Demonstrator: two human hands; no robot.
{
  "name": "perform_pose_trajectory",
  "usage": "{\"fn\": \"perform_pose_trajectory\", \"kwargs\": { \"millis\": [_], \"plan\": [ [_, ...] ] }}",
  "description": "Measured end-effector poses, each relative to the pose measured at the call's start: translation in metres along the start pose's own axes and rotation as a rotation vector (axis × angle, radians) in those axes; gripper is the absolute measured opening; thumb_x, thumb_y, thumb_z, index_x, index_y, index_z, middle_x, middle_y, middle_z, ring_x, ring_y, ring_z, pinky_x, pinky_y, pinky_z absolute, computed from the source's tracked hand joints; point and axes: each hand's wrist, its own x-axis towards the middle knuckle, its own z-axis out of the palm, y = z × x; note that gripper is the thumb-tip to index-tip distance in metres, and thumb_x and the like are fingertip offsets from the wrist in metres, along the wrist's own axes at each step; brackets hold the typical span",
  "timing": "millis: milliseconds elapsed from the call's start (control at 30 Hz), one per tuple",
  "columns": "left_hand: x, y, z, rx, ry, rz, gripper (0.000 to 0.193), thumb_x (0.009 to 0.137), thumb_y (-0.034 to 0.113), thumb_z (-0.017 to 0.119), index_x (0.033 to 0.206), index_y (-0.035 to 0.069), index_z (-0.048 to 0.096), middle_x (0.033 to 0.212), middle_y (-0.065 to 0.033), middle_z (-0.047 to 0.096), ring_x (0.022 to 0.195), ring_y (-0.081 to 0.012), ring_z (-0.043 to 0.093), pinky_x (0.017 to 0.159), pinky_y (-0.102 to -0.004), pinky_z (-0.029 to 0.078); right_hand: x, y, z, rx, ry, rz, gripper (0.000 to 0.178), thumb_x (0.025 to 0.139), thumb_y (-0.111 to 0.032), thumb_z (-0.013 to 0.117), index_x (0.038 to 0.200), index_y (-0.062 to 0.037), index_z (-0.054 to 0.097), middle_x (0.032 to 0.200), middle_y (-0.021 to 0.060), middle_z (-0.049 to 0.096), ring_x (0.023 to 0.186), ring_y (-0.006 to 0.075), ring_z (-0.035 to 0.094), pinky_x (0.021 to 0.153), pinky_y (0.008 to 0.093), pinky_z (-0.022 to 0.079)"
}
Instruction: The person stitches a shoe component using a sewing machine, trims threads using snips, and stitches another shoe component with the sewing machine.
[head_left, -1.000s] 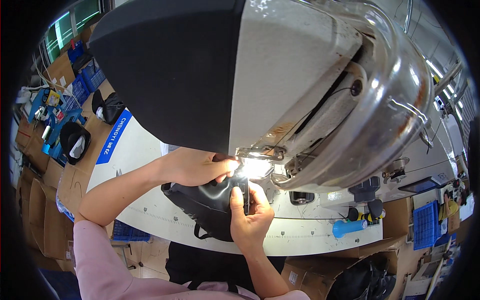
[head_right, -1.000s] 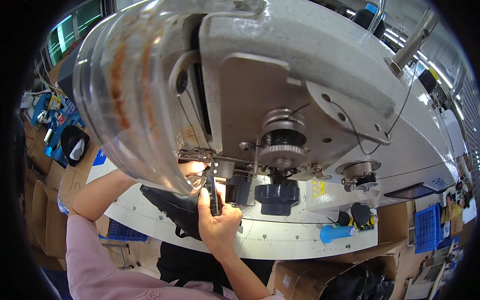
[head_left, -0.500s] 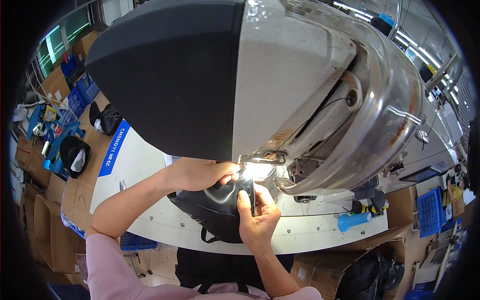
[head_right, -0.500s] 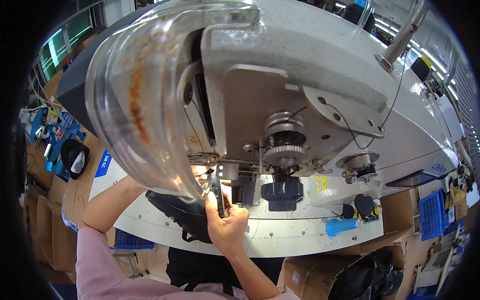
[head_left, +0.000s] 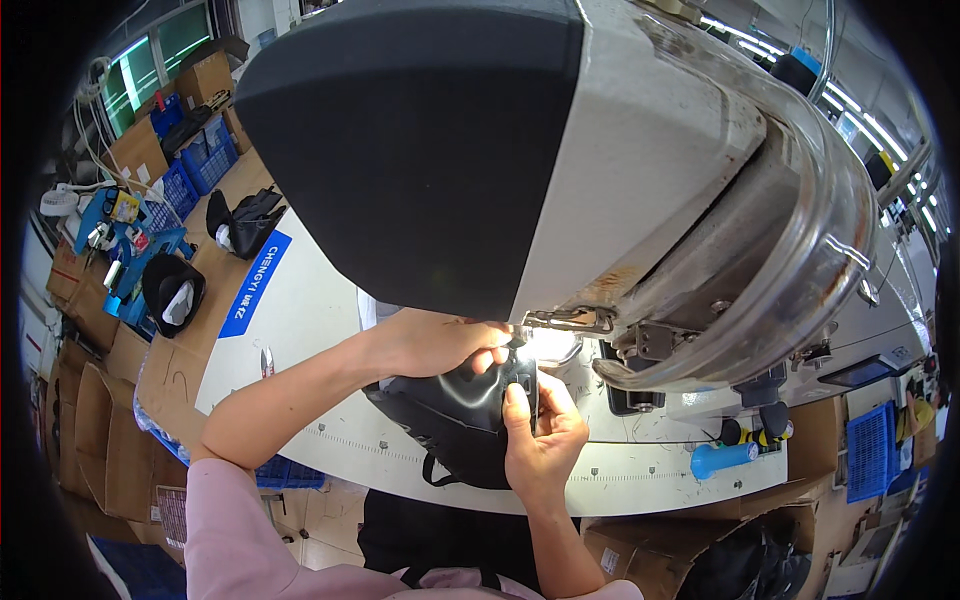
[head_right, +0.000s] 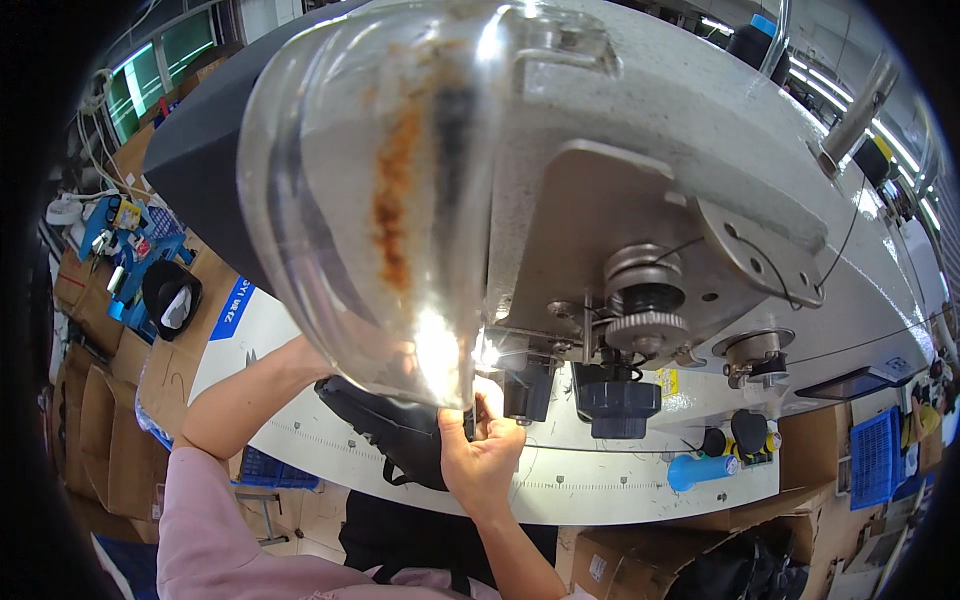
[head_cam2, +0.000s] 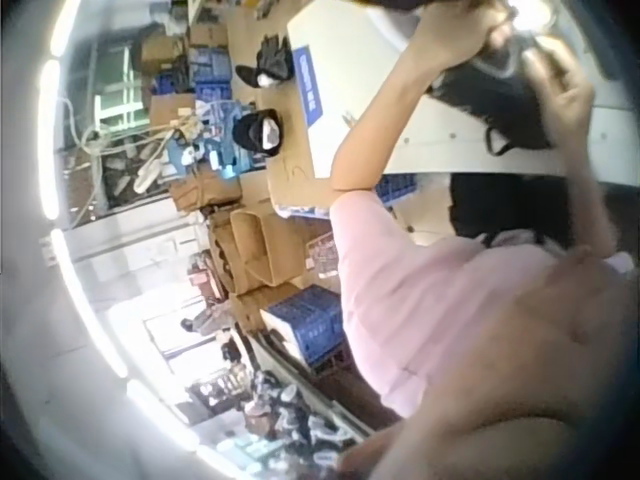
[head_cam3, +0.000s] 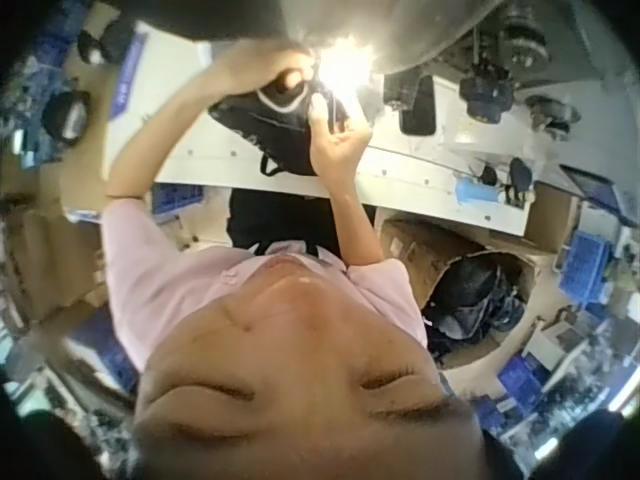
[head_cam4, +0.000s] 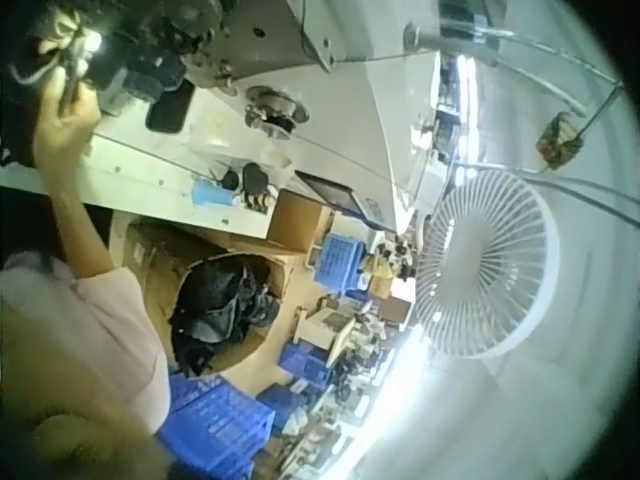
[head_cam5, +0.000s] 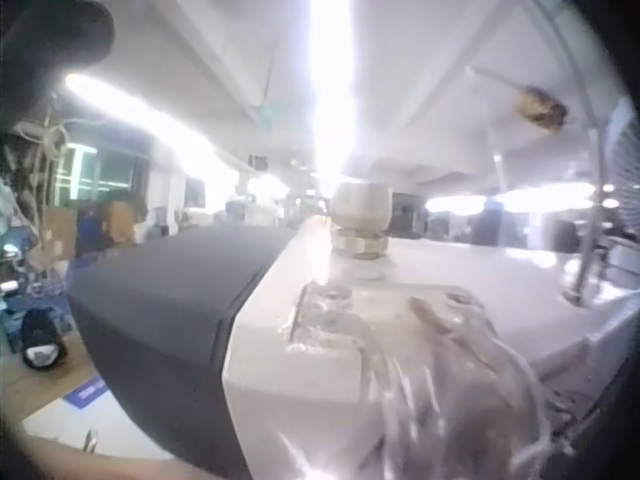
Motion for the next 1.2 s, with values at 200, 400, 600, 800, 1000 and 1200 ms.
{"fn": "perform_pose_trajectory", "kwargs": {
  "millis": [200,400,600,800,1000,1200],
  "plan": [
    [0.0,0.005,-0.001,0.052,-0.015,-0.05,0.017,0.091,0.014,0.054,0.094,0.001,0.065,0.065,-0.0028,0.063,0.059,-0.0063,0.054,0.055,-0.024,0.04,0.0,-0.004,-0.002,0.013,-0.01,0.003,0.021,0.09,-0.005,0.062,0.107,0.0071,0.06,0.089,0.0027,0.06,0.078,0.0053,0.051,0.073,0.0197,0.042],
    [0.01,0.002,-0.009,0.085,-0.053,0.043,0.02,0.092,0.015,0.053,0.088,0.0,0.066,0.066,-0.0015,0.063,0.06,-0.007,0.055,0.059,-0.0239,0.042,-0.001,-0.011,0.004,-0.16,0.002,0.059,0.021,0.091,-0.006,0.06,0.108,0.007,0.06,0.094,0.0071,0.064,0.087,0.0094,0.056,0.079,0.0229,0.044],
    [0.005,0.012,-0.017,0.11,-0.104,0.079,0.026,0.092,0.018,0.055,0.074,0.002,0.065,0.062,0.0004,0.061,0.061,-0.0077,0.054,0.064,-0.0254,0.042,-0.002,-0.011,0.011,-0.209,0.036,0.009,0.018,0.092,-0.007,0.06,0.105,0.0063,0.06,0.086,0.0034,0.062,0.079,0.0076,0.054,0.073,0.0218,0.043],
    [0.017,0.0,-0.024,0.097,-0.115,0.211,0.02,0.088,0.012,0.056,0.073,0.002,0.065,0.058,-0.0013,0.059,0.057,-0.0089,0.053,0.062,-0.0263,0.044,0.002,-0.021,0.017,-0.208,0.061,0.035,0.015,0.091,-0.007,0.061,0.098,0.0061,0.06,0.083,0.0029,0.061,0.076,0.0065,0.052,0.07,0.0214,0.042],
    [0.019,-0.003,-0.025,0.085,-0.106,0.166,0.021,0.089,0.01,0.054,0.074,0.001,0.066,0.061,-0.0032,0.06,0.059,-0.0107,0.057,0.064,-0.027,0.047,0.003,-0.023,0.018,-0.219,0.088,0.042,0.013,0.091,-0.006,0.062,0.094,0.0056,0.06,0.08,0.0022,0.06,0.075,0.0057,0.051,0.068,0.0209,0.041],
    [0.001,-0.014,-0.041,0.277,0.176,0.468,0.011,0.087,0.008,0.059,0.087,0.0,0.066,0.072,-0.0067,0.063,0.066,-0.0133,0.059,0.064,-0.03,0.049,0.0,-0.017,-0.005,-0.32,-0.07,0.059,0.014,0.091,-0.011,0.062,0.088,0.0017,0.058,0.075,-0.0014,0.055,0.068,0.0044,0.045,0.062,0.0198,0.037]
  ]
}}
